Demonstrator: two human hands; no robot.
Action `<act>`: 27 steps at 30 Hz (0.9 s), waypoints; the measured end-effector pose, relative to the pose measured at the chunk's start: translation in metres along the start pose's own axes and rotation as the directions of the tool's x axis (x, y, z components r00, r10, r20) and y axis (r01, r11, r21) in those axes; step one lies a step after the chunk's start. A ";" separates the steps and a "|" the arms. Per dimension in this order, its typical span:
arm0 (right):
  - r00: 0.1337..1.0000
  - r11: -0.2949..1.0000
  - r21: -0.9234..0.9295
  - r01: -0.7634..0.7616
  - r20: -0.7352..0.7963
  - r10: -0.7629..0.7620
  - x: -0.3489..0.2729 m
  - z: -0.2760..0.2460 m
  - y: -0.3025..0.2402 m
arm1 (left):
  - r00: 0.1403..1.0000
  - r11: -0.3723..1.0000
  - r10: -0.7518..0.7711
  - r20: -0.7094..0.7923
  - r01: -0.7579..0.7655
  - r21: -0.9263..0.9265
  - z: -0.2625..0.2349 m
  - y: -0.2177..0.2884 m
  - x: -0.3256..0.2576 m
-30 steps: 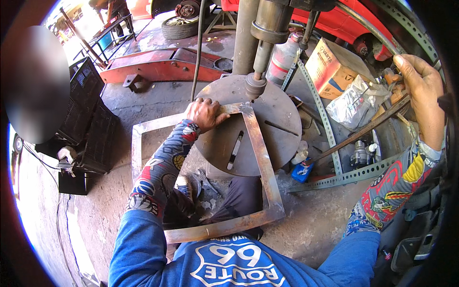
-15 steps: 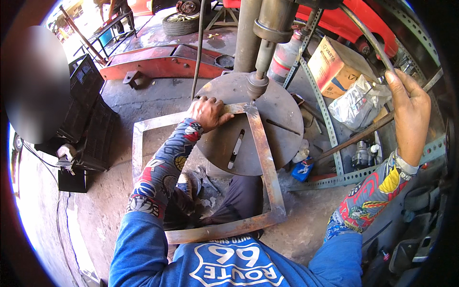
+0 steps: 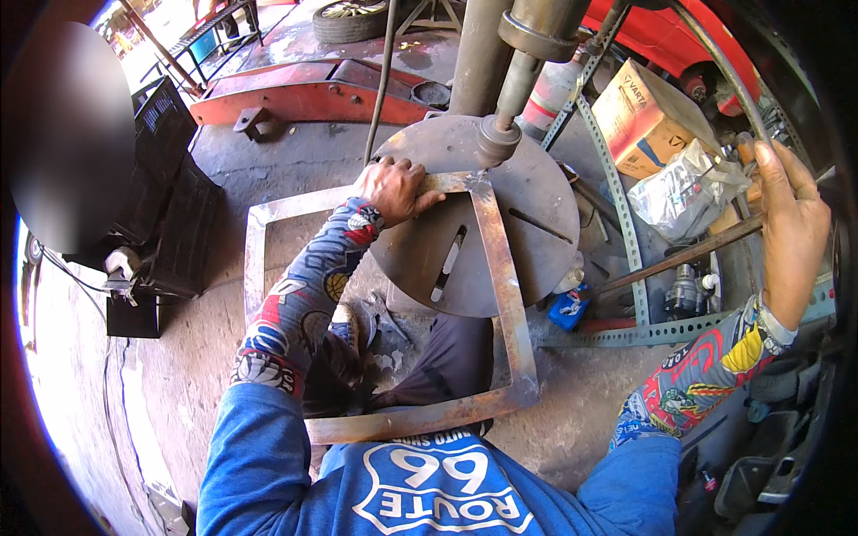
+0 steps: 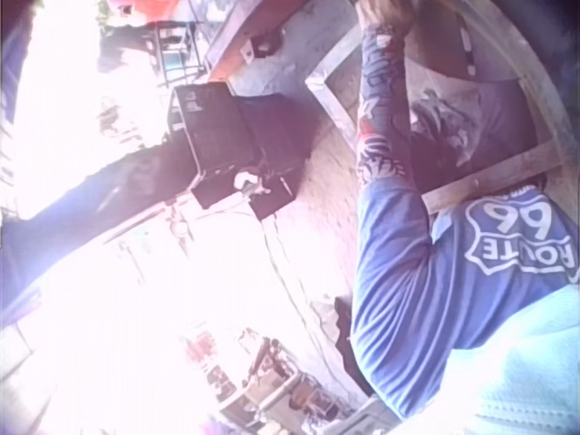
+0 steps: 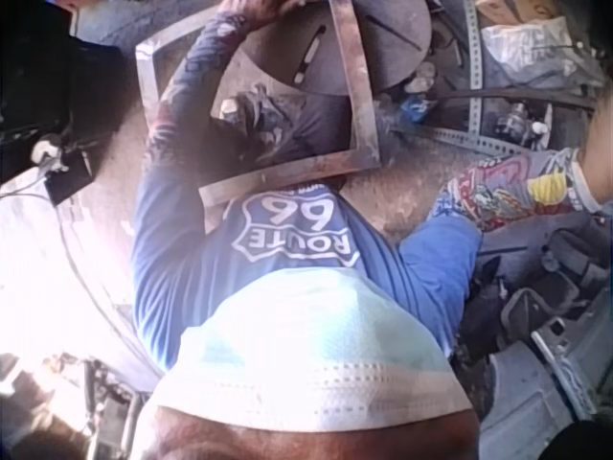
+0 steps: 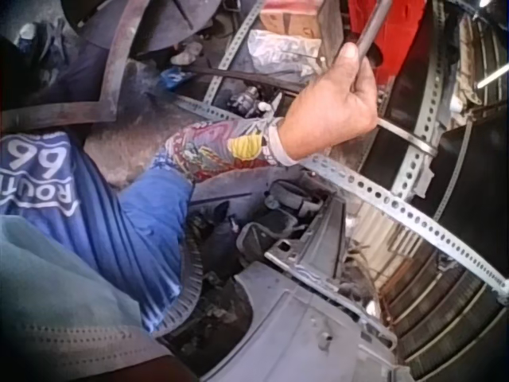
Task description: The person operates a drill press to work on a metal frame, using a hammer and chisel to adjust components. They handle a square metal frame and a circular metal plate, positioning them under the drill press and making adjustments.
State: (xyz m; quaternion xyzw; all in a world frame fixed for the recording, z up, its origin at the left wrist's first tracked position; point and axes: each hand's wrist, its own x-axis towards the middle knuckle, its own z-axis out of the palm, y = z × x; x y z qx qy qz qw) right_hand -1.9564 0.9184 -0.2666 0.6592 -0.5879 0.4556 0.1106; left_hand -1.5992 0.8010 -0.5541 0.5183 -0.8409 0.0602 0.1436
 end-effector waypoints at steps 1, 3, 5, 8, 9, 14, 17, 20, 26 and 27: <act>0.999 0.999 -0.009 0.050 -0.003 -0.050 0.000 0.001 0.001 | 1.000 1.000 -0.005 0.002 0.005 -0.002 -0.001 0.000 0.000; 0.996 0.988 -0.134 0.078 -0.027 -0.082 0.001 0.000 0.003 | 1.000 0.999 -0.023 0.020 0.024 -0.021 -0.003 0.001 0.000; 0.996 0.988 -0.127 0.086 -0.017 -0.088 0.001 -0.001 0.004 | 0.998 0.999 -0.034 0.056 0.035 -0.020 -0.005 0.001 0.001; 0.995 0.987 -0.132 0.087 -0.037 -0.093 0.001 0.001 0.005 | 0.995 1.000 -0.030 0.097 0.030 0.008 -0.007 0.003 0.003; 0.995 0.988 -0.130 0.084 -0.046 -0.091 0.000 0.002 0.006 | 0.995 0.999 -0.029 0.092 0.027 0.021 -0.007 0.003 0.004; 0.997 0.993 -0.100 0.062 -0.041 -0.067 -0.003 0.007 0.009 | 0.994 0.998 -0.040 0.100 0.035 0.053 -0.004 0.005 0.006; 0.997 0.993 -0.096 0.063 -0.046 -0.068 -0.004 0.008 0.011 | 0.995 0.998 -0.039 0.091 0.034 0.053 -0.003 0.005 0.006; 0.998 0.994 -0.100 0.046 -0.028 -0.049 -0.004 0.008 0.013 | 0.995 0.998 -0.035 0.098 0.029 0.063 -0.003 0.005 0.006; 0.999 0.995 -0.095 0.027 -0.042 -0.032 -0.006 0.012 0.014 | 0.995 0.999 -0.024 0.092 0.020 0.046 -0.004 0.006 0.006; 0.998 0.996 -0.091 0.023 -0.063 -0.029 -0.007 0.013 0.013 | 0.995 0.999 -0.022 0.095 0.018 0.041 -0.005 0.006 0.006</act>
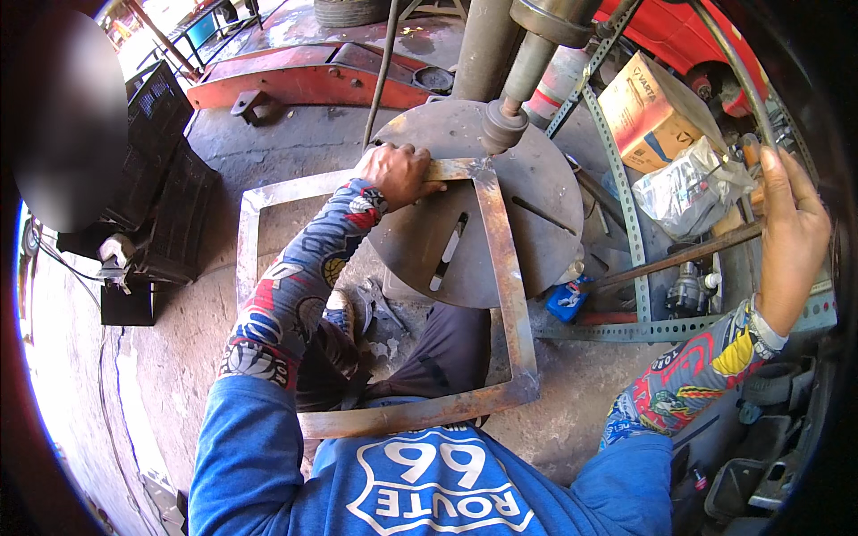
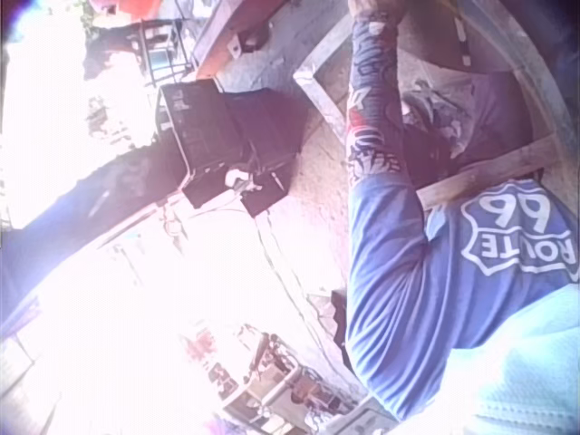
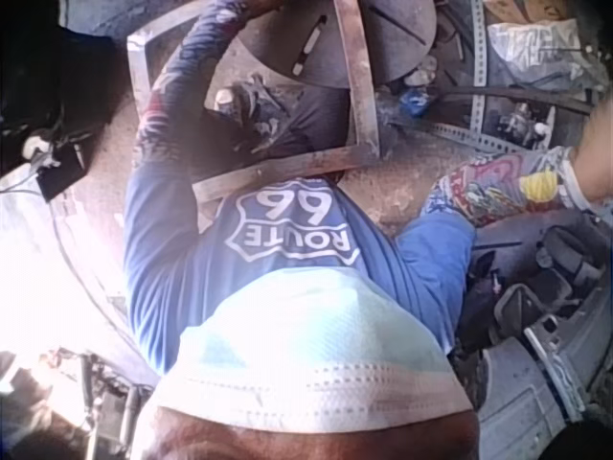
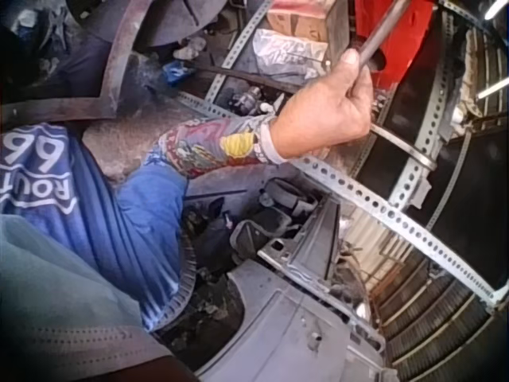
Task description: The person operates a drill press to work on a metal frame, using a hammer and chisel to adjust components. They handle a square metal frame and a circular metal plate, positioning them under the drill press and making adjustments.
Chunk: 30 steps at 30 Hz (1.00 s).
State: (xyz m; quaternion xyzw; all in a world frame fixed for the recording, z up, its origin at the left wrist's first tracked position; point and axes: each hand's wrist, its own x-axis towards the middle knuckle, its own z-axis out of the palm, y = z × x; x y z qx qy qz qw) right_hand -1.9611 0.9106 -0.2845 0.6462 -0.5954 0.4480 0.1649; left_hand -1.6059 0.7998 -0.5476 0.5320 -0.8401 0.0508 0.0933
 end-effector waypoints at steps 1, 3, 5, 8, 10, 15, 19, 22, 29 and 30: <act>0.999 0.998 0.049 -0.041 0.023 0.040 -0.001 0.001 -0.001 | 1.000 1.000 0.003 0.003 -0.003 -0.004 0.000 0.000 0.000; 0.999 0.996 0.071 -0.048 0.016 0.047 -0.004 0.004 -0.002 | 1.000 1.000 -0.002 0.010 0.002 -0.005 0.000 0.000 0.000; 0.999 0.999 0.006 -0.039 0.003 0.039 -0.008 0.006 -0.003 | 1.000 1.000 -0.005 0.016 0.005 -0.006 0.000 -0.001 0.000; 1.000 0.999 -0.032 -0.015 -0.025 0.014 -0.010 0.008 -0.005 | 1.000 1.000 -0.006 0.015 0.007 -0.012 0.001 -0.001 -0.001; 0.999 0.999 -0.033 -0.011 -0.036 0.009 -0.010 0.010 -0.005 | 1.000 1.000 -0.004 0.005 0.005 -0.020 0.001 -0.002 -0.001; 0.997 0.998 -0.035 -0.050 -0.055 0.048 -0.010 0.011 -0.007 | 1.000 0.999 -0.011 0.011 0.012 -0.041 0.002 -0.002 -0.001; 0.997 0.998 -0.045 -0.052 -0.053 0.050 -0.011 0.011 -0.007 | 1.000 0.999 -0.015 0.017 0.016 -0.039 0.001 -0.002 0.000; 0.997 0.998 -0.038 -0.056 -0.051 0.054 -0.012 0.012 -0.006 | 0.999 0.999 -0.014 0.028 0.015 -0.033 0.000 -0.002 0.001; 0.997 0.987 -0.159 0.004 -0.073 -0.015 -0.014 0.015 -0.004 | 1.000 0.999 -0.002 0.004 0.002 -0.043 0.001 -0.003 0.001; 0.996 0.977 -0.215 0.014 -0.079 -0.032 -0.015 0.015 -0.004 | 1.000 0.999 -0.005 0.014 0.005 -0.040 0.001 -0.003 0.001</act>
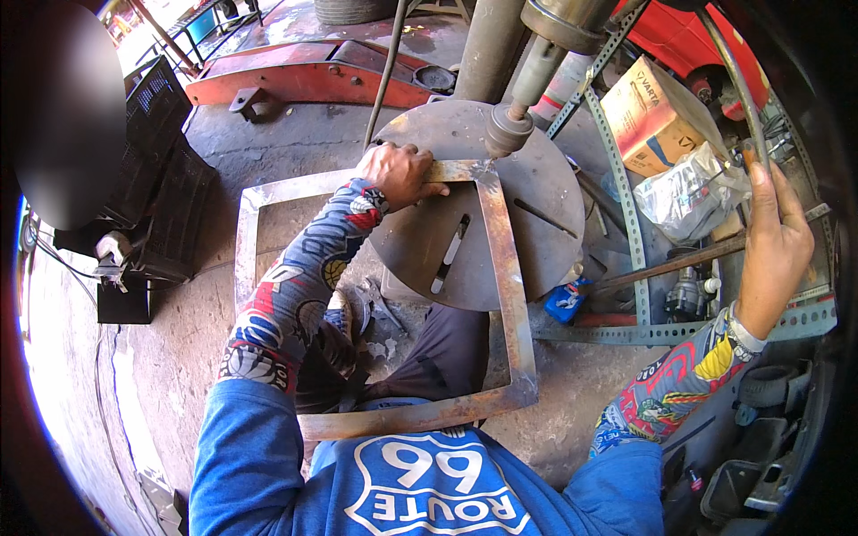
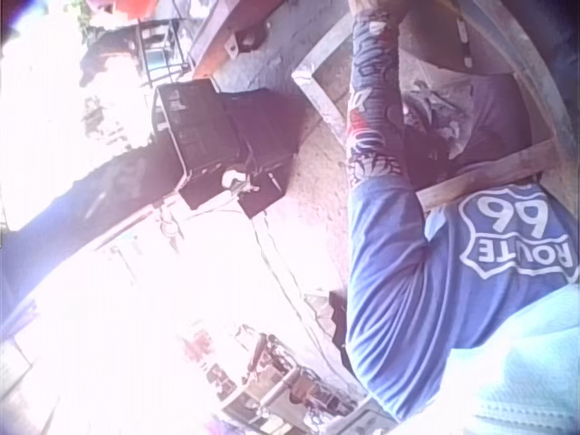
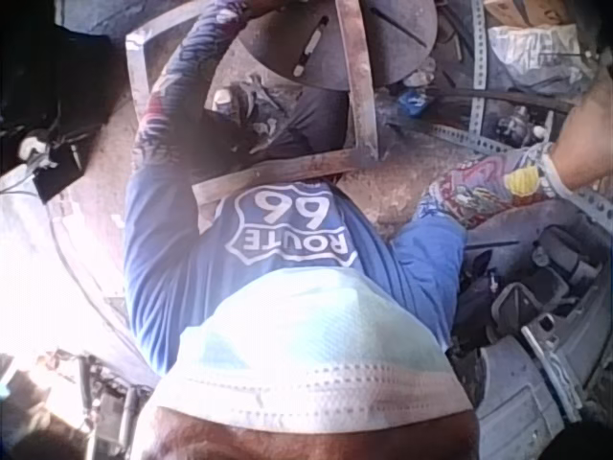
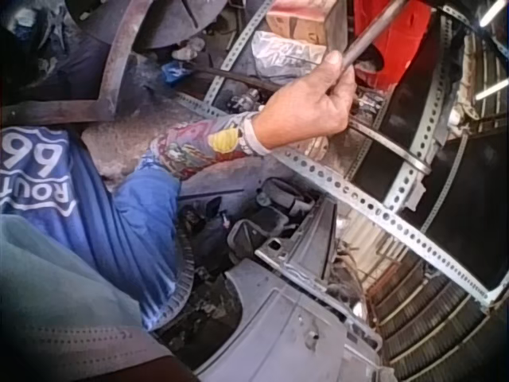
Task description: The person operates a drill press to work on a metal frame, using a hammer and chisel to adjust components. They handle a square metal frame and a circular metal plate, positioning them under the drill press and making adjustments.
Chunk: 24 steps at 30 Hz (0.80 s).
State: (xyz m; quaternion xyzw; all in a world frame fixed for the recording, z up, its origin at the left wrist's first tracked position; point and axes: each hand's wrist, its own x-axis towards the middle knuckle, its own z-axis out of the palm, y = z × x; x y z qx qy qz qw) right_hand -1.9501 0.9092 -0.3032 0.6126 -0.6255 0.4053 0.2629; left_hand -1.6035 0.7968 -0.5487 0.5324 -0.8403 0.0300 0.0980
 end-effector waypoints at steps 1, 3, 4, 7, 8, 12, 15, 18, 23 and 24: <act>1.000 0.998 0.064 -0.019 0.009 0.019 -0.001 0.001 0.000 | 1.000 1.000 -0.004 0.011 0.004 0.003 0.000 0.000 0.000; 0.999 0.994 0.098 -0.041 0.009 0.040 -0.001 0.002 0.001 | 1.000 1.000 0.005 0.005 -0.006 0.014 0.001 -0.001 0.001; 0.999 0.991 0.130 -0.043 0.019 0.040 -0.002 0.003 0.001 | 1.000 1.000 0.010 0.003 -0.010 0.019 0.001 -0.001 0.001; 0.999 0.992 0.121 -0.038 0.012 0.037 -0.003 0.005 0.002 | 1.000 1.000 0.012 -0.019 -0.012 0.017 0.001 -0.002 0.000; 0.999 0.994 0.109 -0.033 0.008 0.032 -0.003 0.006 0.003 | 1.000 1.000 0.008 -0.019 -0.008 0.012 0.001 -0.002 0.000; 1.000 0.997 0.071 0.008 -0.028 -0.006 -0.004 0.007 0.004 | 1.000 1.000 -0.005 -0.010 0.005 -0.008 0.000 -0.001 0.000; 1.000 0.997 0.080 0.015 -0.011 -0.014 -0.004 0.006 0.003 | 1.000 1.000 -0.016 0.019 0.016 -0.002 -0.001 0.000 0.000; 1.000 0.994 0.106 0.002 0.000 -0.002 -0.005 0.006 0.002 | 1.000 1.000 -0.015 0.013 0.015 0.008 -0.001 0.001 0.000; 0.999 0.990 0.140 -0.005 -0.045 0.011 -0.009 0.012 -0.001 | 1.000 1.000 -0.001 -0.010 0.001 0.008 0.000 0.001 0.000; 0.998 0.993 0.113 -0.016 -0.066 0.024 -0.009 0.013 -0.002 | 1.000 1.000 0.002 -0.009 -0.002 0.005 0.001 0.000 0.000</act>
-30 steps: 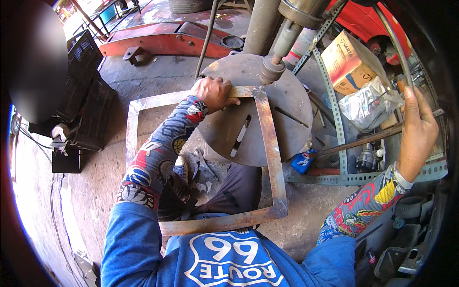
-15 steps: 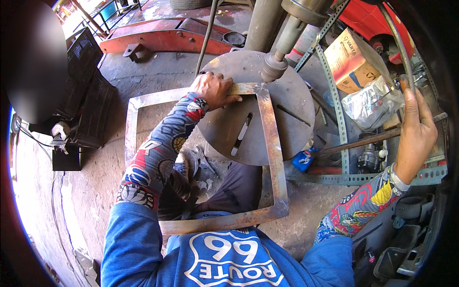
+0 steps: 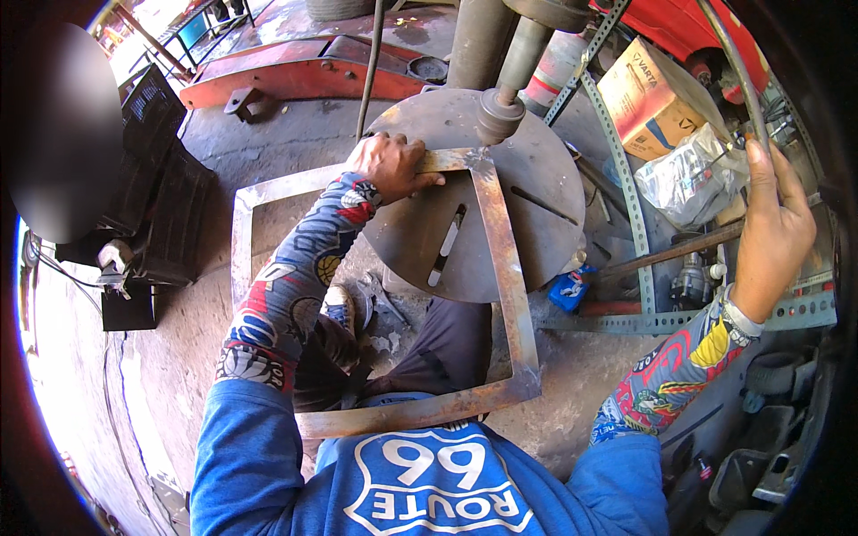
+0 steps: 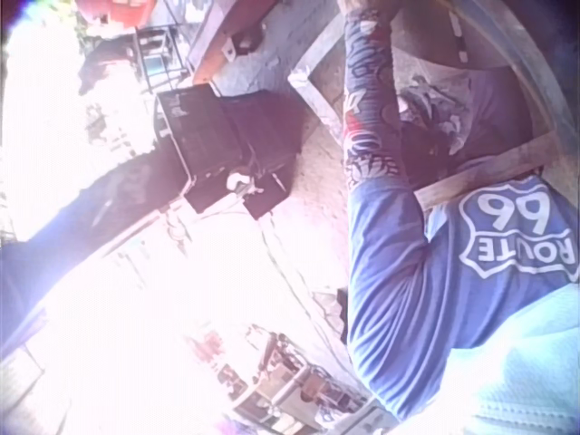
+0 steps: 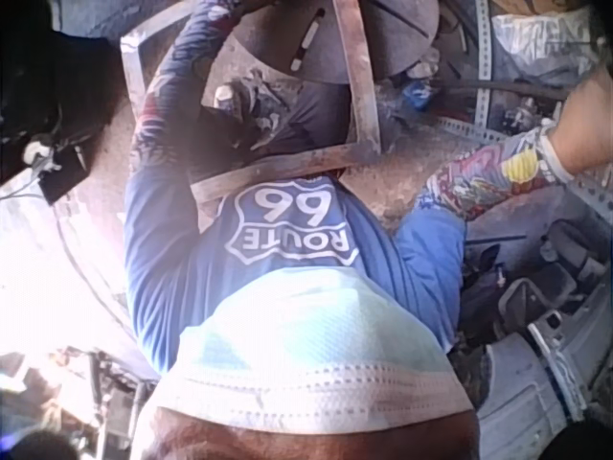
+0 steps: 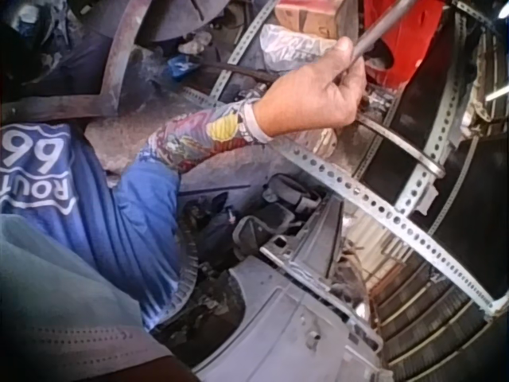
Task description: The person operates a drill press to work on a metal frame, using a hammer and chisel to adjust components. They handle a square metal frame and a circular metal plate, positioning them under the drill press and making adjustments.
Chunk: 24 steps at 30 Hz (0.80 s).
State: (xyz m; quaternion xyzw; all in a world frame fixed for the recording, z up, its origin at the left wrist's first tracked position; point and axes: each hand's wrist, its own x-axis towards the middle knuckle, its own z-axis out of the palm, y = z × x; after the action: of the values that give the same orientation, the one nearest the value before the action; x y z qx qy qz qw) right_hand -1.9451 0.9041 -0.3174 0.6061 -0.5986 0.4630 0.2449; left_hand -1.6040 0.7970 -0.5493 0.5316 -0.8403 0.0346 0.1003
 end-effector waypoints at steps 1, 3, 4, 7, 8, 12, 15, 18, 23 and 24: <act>1.000 0.999 0.036 0.028 -0.008 -0.028 0.000 0.001 -0.001 | 1.000 1.000 0.003 0.002 -0.003 -0.002 0.000 0.000 0.000; 0.998 0.999 0.006 0.044 -0.040 -0.044 -0.001 0.002 -0.002 | 1.000 1.000 0.016 -0.023 -0.017 -0.010 0.001 -0.001 0.000; 0.999 0.998 0.047 0.037 -0.035 -0.036 -0.002 0.002 -0.003 | 0.999 1.000 0.022 -0.038 -0.023 -0.016 0.002 -0.001 0.000; 0.999 0.999 0.054 0.001 -0.040 0.001 -0.004 0.003 -0.006 | 0.998 0.999 0.030 -0.063 -0.031 -0.010 0.004 -0.001 -0.001; 0.999 0.999 0.041 0.005 -0.051 -0.003 -0.005 0.003 -0.006 | 0.997 0.999 0.030 -0.072 -0.032 -0.017 0.004 -0.002 -0.001; 0.996 0.999 0.037 0.012 -0.089 -0.009 -0.006 0.007 -0.006 | 0.996 0.999 0.029 -0.088 -0.031 -0.021 0.007 -0.002 -0.002; 0.993 0.999 0.006 0.035 -0.113 -0.034 -0.006 0.009 -0.003 | 0.994 0.999 0.032 -0.102 -0.033 -0.016 0.007 -0.002 -0.002; 0.993 0.998 0.050 0.043 -0.109 -0.037 -0.006 0.010 0.000 | 0.992 0.999 0.042 -0.123 -0.045 -0.020 0.006 -0.002 -0.002; 0.991 0.996 -0.063 0.060 -0.113 -0.067 -0.007 0.010 0.003 | 0.999 0.999 0.024 -0.038 -0.025 -0.020 0.002 -0.001 -0.001; 0.992 0.996 -0.072 0.058 -0.111 -0.066 -0.007 0.010 0.003 | 0.998 0.999 0.028 -0.061 -0.029 -0.018 0.001 -0.001 -0.001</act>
State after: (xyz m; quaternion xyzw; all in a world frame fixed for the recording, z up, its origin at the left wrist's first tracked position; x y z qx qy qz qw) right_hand -1.9442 0.8985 -0.3287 0.5883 -0.5803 0.4679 0.3135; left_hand -1.6030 0.7971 -0.5506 0.5172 -0.8448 0.0441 0.1301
